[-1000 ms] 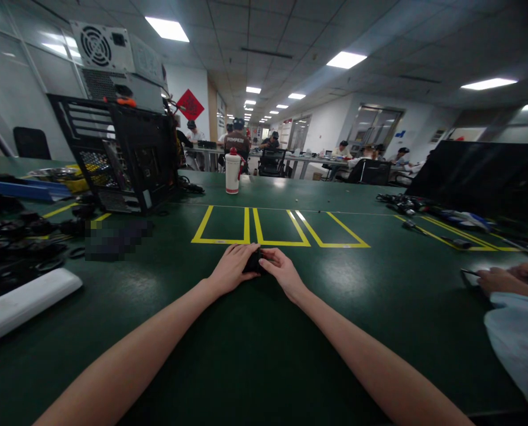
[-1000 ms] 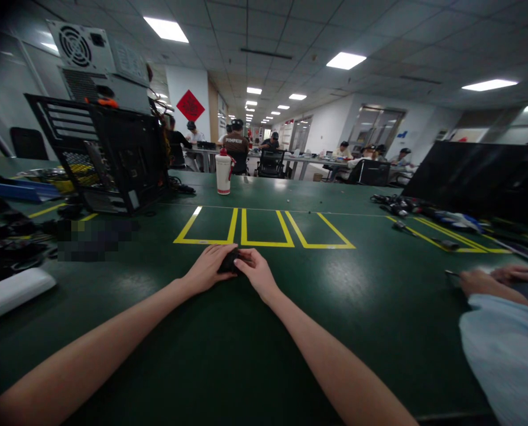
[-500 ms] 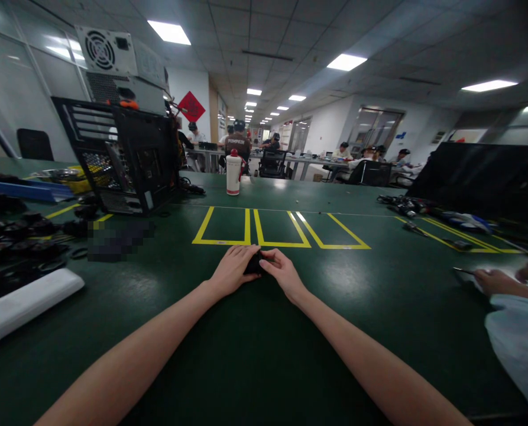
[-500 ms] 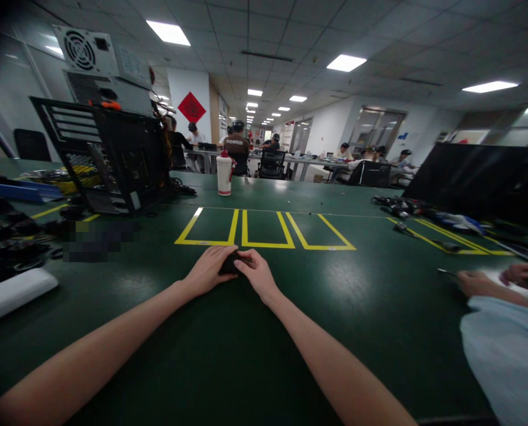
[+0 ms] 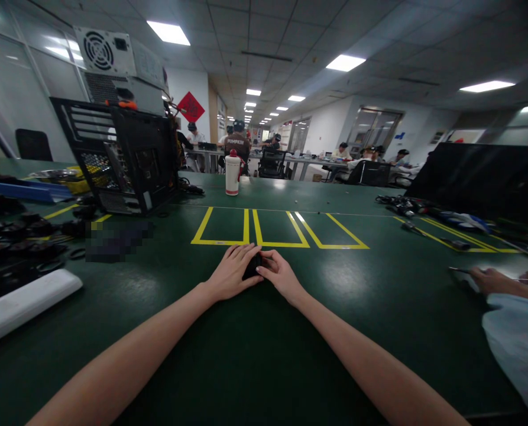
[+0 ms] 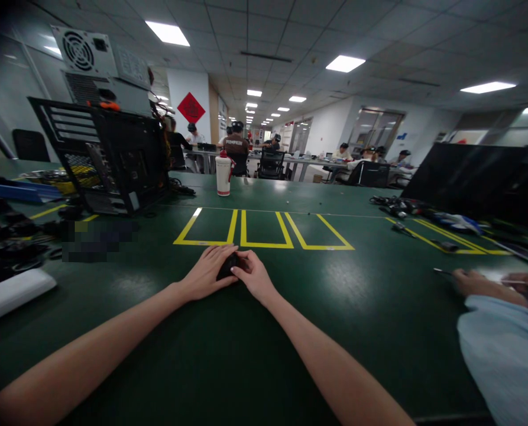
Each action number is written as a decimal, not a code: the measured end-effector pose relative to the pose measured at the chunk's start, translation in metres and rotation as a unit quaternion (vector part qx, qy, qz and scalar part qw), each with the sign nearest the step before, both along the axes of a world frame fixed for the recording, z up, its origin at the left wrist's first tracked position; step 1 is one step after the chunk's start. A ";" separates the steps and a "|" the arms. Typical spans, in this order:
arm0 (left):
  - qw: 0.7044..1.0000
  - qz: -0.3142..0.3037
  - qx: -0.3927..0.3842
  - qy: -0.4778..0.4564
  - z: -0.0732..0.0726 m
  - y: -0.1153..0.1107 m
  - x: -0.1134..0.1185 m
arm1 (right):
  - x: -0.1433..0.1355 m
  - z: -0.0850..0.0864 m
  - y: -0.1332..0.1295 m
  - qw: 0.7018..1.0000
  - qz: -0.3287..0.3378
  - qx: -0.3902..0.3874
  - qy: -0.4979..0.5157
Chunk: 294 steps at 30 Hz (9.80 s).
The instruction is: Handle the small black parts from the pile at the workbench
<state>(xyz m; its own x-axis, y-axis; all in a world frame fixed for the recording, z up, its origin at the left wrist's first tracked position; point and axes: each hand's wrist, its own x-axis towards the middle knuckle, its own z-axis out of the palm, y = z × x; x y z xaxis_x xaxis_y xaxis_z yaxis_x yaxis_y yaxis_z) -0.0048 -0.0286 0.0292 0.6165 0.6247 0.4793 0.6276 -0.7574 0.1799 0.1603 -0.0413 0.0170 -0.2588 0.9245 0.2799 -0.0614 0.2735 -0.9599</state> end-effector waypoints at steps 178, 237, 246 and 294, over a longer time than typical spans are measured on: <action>1.000 0.008 0.010 -0.027 -0.009 0.006 -0.002 | -0.002 -0.003 -0.002 0.999 -0.018 0.023 -0.032; 1.000 0.010 -0.005 -0.025 -0.006 0.004 -0.001 | 0.002 -0.001 0.000 0.997 -0.013 -0.005 -0.070; 1.000 0.013 0.000 -0.026 -0.005 0.002 -0.002 | -0.001 0.002 -0.003 0.998 -0.029 0.015 -0.058; 1.000 0.011 -0.002 -0.023 -0.009 0.006 -0.001 | 0.000 0.001 -0.004 0.999 -0.007 0.021 -0.040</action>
<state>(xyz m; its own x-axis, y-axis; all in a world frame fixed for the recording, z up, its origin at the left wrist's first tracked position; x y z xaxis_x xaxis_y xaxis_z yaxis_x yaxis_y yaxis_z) -0.0053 -0.0223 0.0204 0.5798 0.6396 0.5047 0.6350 -0.7429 0.2120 0.1601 -0.0453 0.0177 -0.2687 0.9164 0.2966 0.0200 0.3132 -0.9495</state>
